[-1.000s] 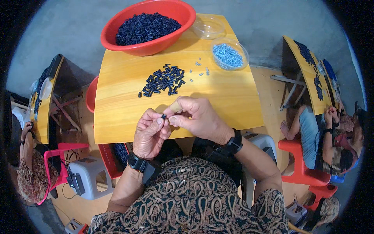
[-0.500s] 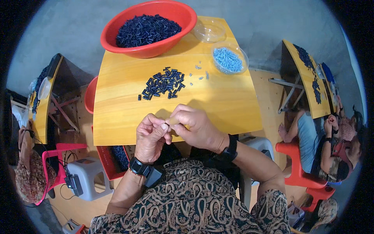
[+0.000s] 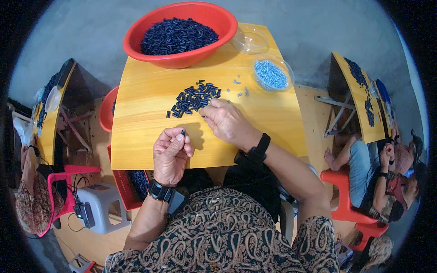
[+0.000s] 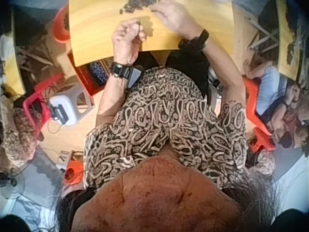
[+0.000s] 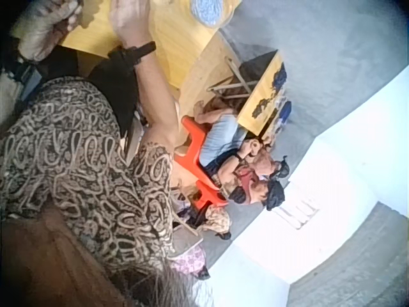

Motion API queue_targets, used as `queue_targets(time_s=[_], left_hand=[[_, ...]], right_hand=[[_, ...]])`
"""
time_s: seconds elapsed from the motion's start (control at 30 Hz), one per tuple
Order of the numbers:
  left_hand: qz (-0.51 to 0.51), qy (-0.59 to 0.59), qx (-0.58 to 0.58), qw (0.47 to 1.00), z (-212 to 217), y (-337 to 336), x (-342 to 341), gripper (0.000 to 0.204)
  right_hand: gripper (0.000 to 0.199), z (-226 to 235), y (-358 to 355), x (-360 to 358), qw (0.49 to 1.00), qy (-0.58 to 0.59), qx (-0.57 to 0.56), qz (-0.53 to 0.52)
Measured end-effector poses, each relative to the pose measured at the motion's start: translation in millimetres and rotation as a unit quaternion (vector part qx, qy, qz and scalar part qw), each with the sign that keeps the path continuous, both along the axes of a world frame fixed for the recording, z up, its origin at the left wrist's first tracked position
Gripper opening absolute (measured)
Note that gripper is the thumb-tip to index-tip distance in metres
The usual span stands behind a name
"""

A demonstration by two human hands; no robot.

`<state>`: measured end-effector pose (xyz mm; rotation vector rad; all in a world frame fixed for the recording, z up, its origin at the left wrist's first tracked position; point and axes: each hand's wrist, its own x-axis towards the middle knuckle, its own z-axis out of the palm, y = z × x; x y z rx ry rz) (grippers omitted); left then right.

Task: Manually assembling small plastic parts by inserting small blue pieces into black components.

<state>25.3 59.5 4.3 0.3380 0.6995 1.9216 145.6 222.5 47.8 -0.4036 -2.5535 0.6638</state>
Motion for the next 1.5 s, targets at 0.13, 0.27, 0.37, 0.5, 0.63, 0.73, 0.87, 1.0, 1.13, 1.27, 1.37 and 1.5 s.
queue_targets(time_s=[0.13, 0.27, 0.37, 0.5, 0.63, 0.73, 0.87, 1.0, 1.13, 1.27, 1.37, 1.5], left_hand=[[-0.008, -0.01, 0.008, 1.0, -1.3, -0.4, 0.2, 0.011], [-0.008, -0.014, 0.02, 1.0, -3.9, -2.3, -2.3, 0.011], [0.004, -0.014, 0.011, 1.0, -3.6, -6.0, -3.9, 0.01], [0.014, -0.02, 0.006, 1.0, -0.8, -6.5, -3.1, 0.012], [0.011, -0.021, -0.002, 1.0, -2.0, -6.3, -2.1, 0.014], [0.0, -0.03, 0.0, 1.0, -5.6, -5.5, 0.9, 0.013], [-0.008, -0.039, 0.011, 0.999, -6.4, -5.5, 2.8, 0.013], [-0.011, -0.023, -0.006, 1.0, -3.6, -5.4, 4.3, 0.011], [-0.011, -0.046, 0.013, 0.999, -6.2, -4.6, 4.2, 0.013], [-0.015, -0.041, 0.01, 0.999, -4.6, -3.0, 1.8, 0.013], [-0.018, -0.019, 0.0, 1.0, -2.0, -2.6, -1.4, 0.011], [-0.011, -0.002, -0.002, 1.0, 0.5, 0.6, -2.6, 0.011]], right_hand=[[0.016, -3.4, 1.1, 6.4, 0.999, -0.033, 0.03, 0.015], [0.015, -8.8, 6.0, 11.4, 1.0, -0.003, -0.002, 0.018], [0.013, -7.9, 7.4, 10.5, 0.999, 0.019, -0.032, 0.031], [0.011, -0.6, 8.3, 5.5, 0.996, 0.027, -0.078, -0.013], [0.004, -6.3, 14.3, -6.9, 0.999, 0.004, -0.046, -0.015], [0.007, -6.3, 12.6, -8.9, 0.999, -0.035, -0.005, -0.027], [0.009, -5.5, 10.3, -8.8, 0.994, -0.084, 0.032, -0.057], [0.011, -2.4, 6.9, -7.0, 0.993, -0.093, 0.044, -0.053], [0.009, 2.1, 0.7, 2.8, 0.999, -0.035, 0.02, -0.035], [0.011, 0.9, -15.4, 6.5, 0.98, 0.102, -0.169, 0.008], [0.009, 19.4, -33.9, 10.8, 0.901, 0.058, -0.428, -0.03], [0.007, 24.7, -35.5, 10.8, 0.874, 0.035, -0.484, -0.02]])
